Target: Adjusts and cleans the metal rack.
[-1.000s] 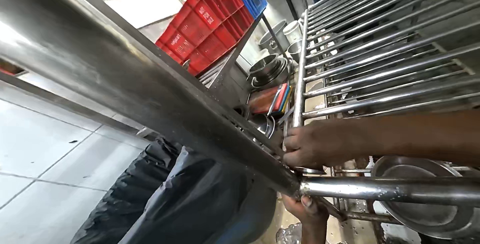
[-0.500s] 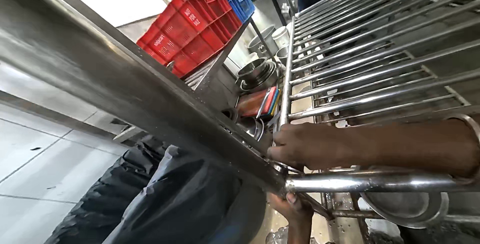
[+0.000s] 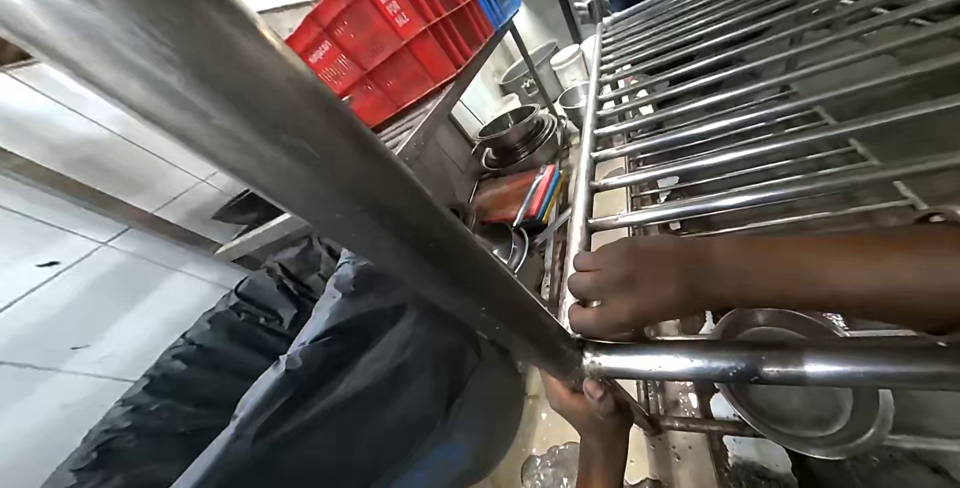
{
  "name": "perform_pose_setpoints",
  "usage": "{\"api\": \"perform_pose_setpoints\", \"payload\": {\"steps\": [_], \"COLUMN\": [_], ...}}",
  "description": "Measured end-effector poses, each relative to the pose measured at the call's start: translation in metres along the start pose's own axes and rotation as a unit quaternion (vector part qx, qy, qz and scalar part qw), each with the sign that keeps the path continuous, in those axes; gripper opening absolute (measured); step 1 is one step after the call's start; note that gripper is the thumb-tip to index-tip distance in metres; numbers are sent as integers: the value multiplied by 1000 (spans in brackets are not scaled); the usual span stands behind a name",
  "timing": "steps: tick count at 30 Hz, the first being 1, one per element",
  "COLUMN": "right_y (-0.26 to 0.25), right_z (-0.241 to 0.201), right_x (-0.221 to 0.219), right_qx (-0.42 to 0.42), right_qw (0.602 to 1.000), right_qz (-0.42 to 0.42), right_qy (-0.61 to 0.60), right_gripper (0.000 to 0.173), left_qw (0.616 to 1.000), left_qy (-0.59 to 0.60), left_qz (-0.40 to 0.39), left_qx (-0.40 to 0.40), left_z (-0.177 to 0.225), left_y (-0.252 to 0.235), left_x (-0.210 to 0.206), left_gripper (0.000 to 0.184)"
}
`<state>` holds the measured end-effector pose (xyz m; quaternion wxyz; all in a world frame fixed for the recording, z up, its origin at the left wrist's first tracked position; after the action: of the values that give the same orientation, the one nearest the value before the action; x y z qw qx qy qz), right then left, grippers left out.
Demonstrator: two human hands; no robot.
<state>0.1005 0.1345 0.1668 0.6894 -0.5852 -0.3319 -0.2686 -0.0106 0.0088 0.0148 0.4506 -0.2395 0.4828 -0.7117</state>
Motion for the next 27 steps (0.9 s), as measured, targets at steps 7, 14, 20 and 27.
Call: {"api": "perform_pose_setpoints", "payload": {"steps": [7,14,20,27], "right_y": [-28,-9,-11,-48], "right_z": [12,-6,7,12], "right_x": [27,26,10,20], "right_qx": [-226,-32,-1,-69], "right_qw": [958,997,1000,988], "right_qz": [-145,-69,5,-106], "right_qy": [96,21,27,91], "right_gripper": [28,31,7,24], "left_qw": [1000,999,1000,1000], "left_qy": [20,20,19,-1], "left_qz": [-7,-8,-10,-13], "left_qx": [17,30,19,16], "left_z": [-1,0,-2,-3], "left_y": [1,4,3,5], "left_x": [-3,-7,-7,-5], "left_gripper": [86,92,91,95]}}
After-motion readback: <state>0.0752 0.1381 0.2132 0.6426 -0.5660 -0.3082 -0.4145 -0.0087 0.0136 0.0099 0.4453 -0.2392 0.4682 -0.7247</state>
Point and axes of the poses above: each hand's wrist, its own y-axis away from the middle knuckle, its own x-axis out of the back of the hand, z = x × y, the point moved 2 cm from there along -y, towards the middle knuckle, and after that the axes turned 15 degrees about -x, right-handed, at the moved point
